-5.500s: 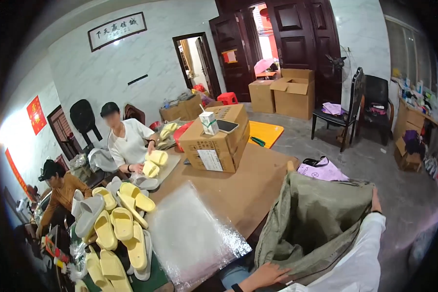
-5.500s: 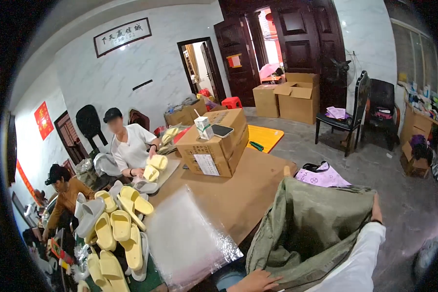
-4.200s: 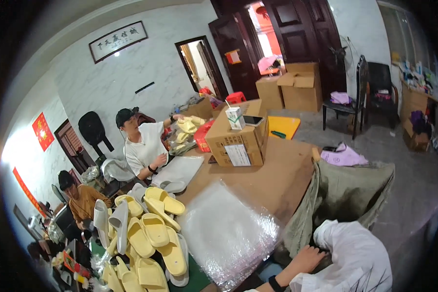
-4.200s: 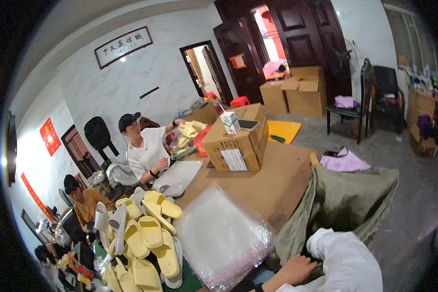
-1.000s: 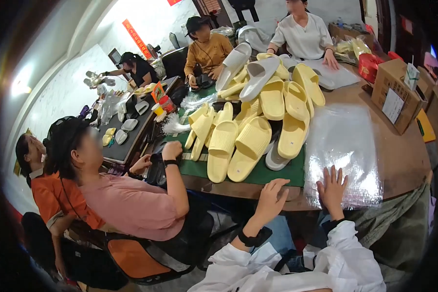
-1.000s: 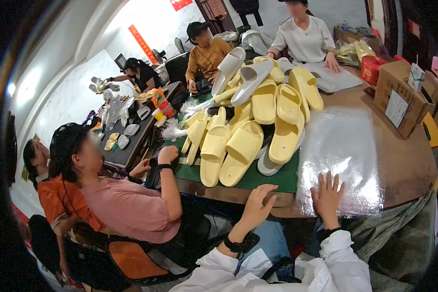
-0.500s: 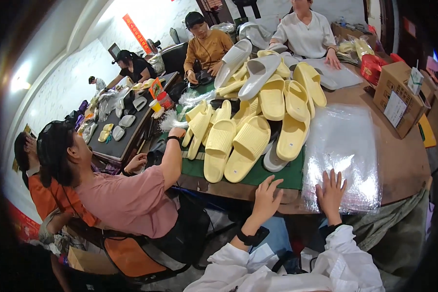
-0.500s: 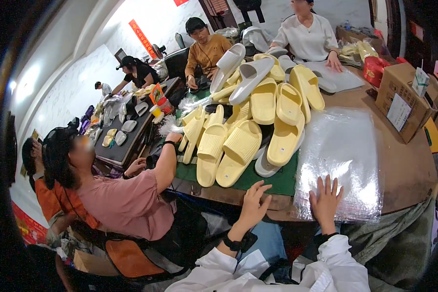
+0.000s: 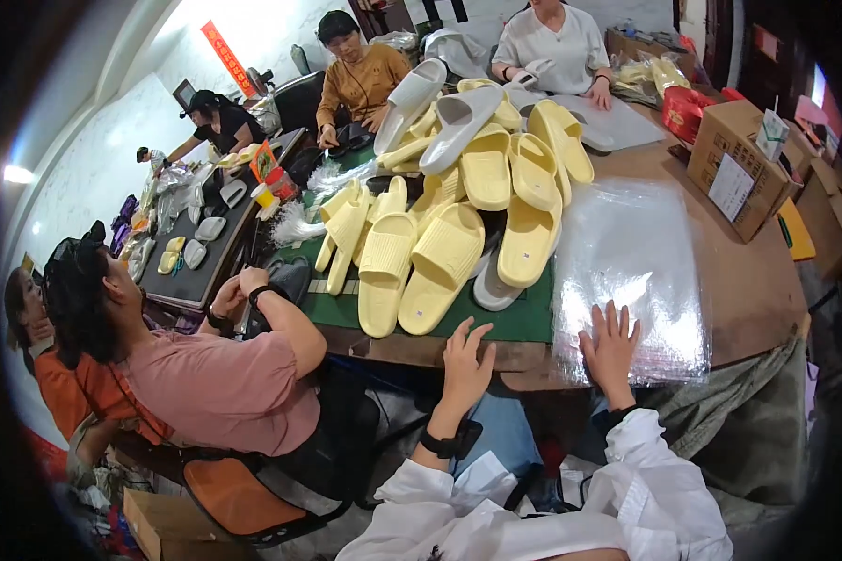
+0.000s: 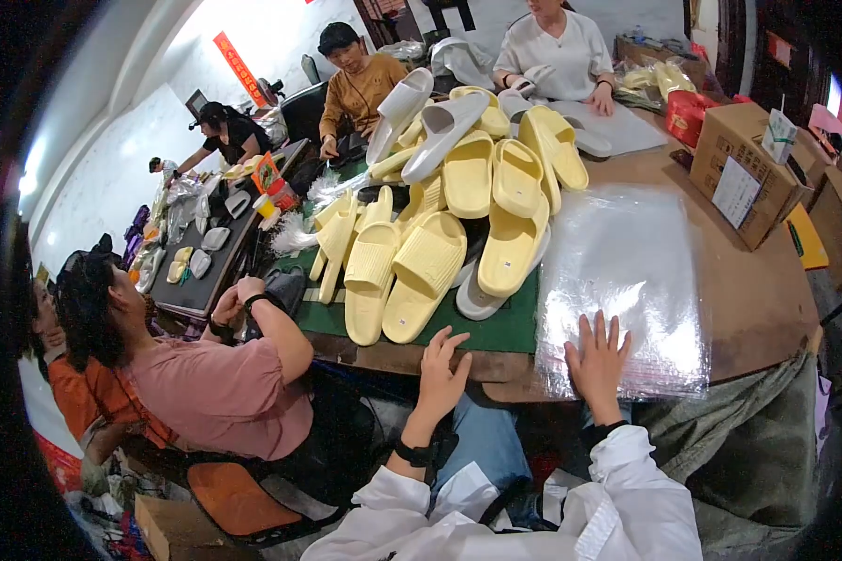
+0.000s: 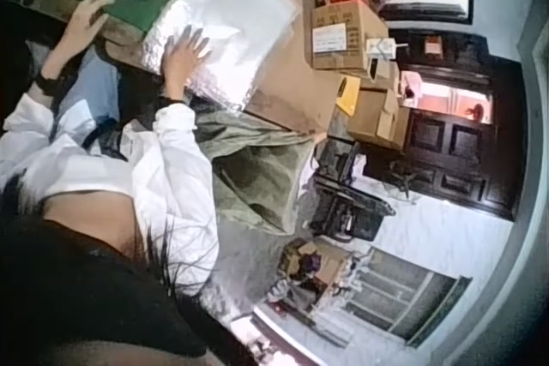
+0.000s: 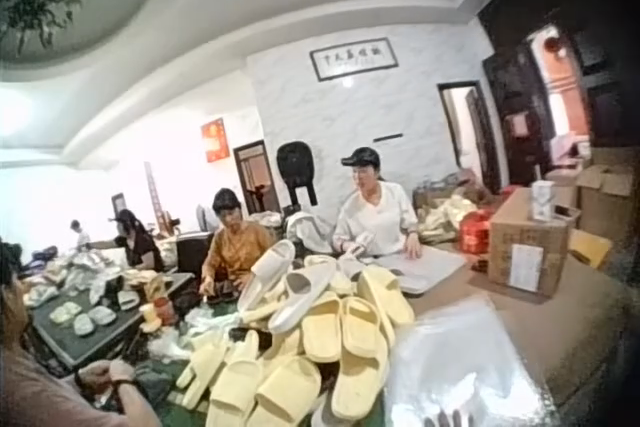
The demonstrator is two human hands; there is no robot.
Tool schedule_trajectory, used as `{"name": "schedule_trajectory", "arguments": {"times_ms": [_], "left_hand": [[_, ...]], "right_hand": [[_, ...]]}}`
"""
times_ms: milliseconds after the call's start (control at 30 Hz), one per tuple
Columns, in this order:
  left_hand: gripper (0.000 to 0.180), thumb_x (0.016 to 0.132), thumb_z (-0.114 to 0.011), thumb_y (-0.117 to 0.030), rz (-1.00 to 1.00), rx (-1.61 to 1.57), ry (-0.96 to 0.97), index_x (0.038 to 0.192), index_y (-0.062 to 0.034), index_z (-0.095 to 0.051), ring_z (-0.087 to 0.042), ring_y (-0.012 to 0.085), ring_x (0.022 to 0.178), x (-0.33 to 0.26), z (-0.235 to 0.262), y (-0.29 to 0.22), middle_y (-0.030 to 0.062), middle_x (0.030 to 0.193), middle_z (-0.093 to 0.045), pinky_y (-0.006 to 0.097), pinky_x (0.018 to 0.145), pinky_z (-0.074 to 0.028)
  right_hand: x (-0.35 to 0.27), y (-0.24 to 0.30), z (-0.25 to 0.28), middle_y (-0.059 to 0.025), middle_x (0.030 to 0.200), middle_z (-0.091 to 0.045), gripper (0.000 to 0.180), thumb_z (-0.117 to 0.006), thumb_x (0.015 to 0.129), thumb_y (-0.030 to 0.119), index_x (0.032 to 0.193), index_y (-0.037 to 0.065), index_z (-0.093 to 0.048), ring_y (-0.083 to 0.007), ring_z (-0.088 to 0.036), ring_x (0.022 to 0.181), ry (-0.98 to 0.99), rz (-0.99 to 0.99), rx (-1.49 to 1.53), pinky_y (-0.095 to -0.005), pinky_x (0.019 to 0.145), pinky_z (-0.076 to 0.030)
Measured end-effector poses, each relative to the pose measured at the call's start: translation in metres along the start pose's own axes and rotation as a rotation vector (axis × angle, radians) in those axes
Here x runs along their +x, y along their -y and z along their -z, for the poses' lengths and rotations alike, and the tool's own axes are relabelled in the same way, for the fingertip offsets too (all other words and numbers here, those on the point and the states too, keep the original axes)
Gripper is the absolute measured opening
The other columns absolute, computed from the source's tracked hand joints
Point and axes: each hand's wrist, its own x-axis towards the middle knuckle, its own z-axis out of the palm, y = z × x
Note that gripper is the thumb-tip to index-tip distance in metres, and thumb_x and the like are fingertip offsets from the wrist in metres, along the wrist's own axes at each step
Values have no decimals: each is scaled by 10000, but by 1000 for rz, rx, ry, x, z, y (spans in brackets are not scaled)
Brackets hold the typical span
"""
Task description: The recorder is preparing yellow sandals for packing by placing them into plastic bags and then into a larger sack.
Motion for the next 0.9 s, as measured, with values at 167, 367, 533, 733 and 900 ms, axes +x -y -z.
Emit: {"name": "schedule_trajectory", "arguments": {"times_ms": [167, 367, 533, 733, 900], "left_hand": [[250, 822, -572, -115, -162, -87, 62, 1057, -31, -565, -516, 325, 1011, -2, -11, -2, 165, 1089, -555, 390, 868, -405], [233, 879, -533, -186, -187, -462, 578, 1014, -2, -583, -575, 328, 894, -49, -66, -51, 160, 960, -607, 376, 792, -450], [393, 913, -485, -321, -217, -511, 900, 1089, 26, -532, -584, 332, 850, -54, -67, -86, 191, 949, -599, 367, 739, -459], [553, 940, -372, -464, 34, -850, 1061, 1052, 62, -505, -514, 202, 828, -23, -66, -136, 118, 951, -587, 341, 765, -414], [527, 965, -296, -441, 435, -1397, 935, 1279, -40, -430, -441, 150, 1107, -6, -122, -115, 4, 1217, -491, 279, 986, -312]], "right_hand": [[1, 2, -2, -156, 1358, -389, 502, -541, 830, 338, 1271, 110, -467, -368, -266, 1294, 8, -14, 12, -560, 1049, -122], [-2, -6, -1, -182, 1380, -350, 501, -504, 856, 341, 1288, 95, -446, -396, -230, 1305, 77, -18, 65, -575, 1052, -79], [35, 5, 64, -198, 1141, -570, 410, -446, 920, 306, 1172, -9, -525, -297, -516, 1111, 448, -100, 802, -338, 952, -378], [100, 47, 101, -172, 1042, -611, 369, -546, 884, 239, 1164, -1, -520, -235, -594, 954, 349, 198, 926, -316, 830, -449], [174, 94, 88, -195, 1007, -597, 416, -505, 871, 358, 1123, 28, -530, -364, -565, 918, 114, 365, 671, -413, 779, -450]]}}
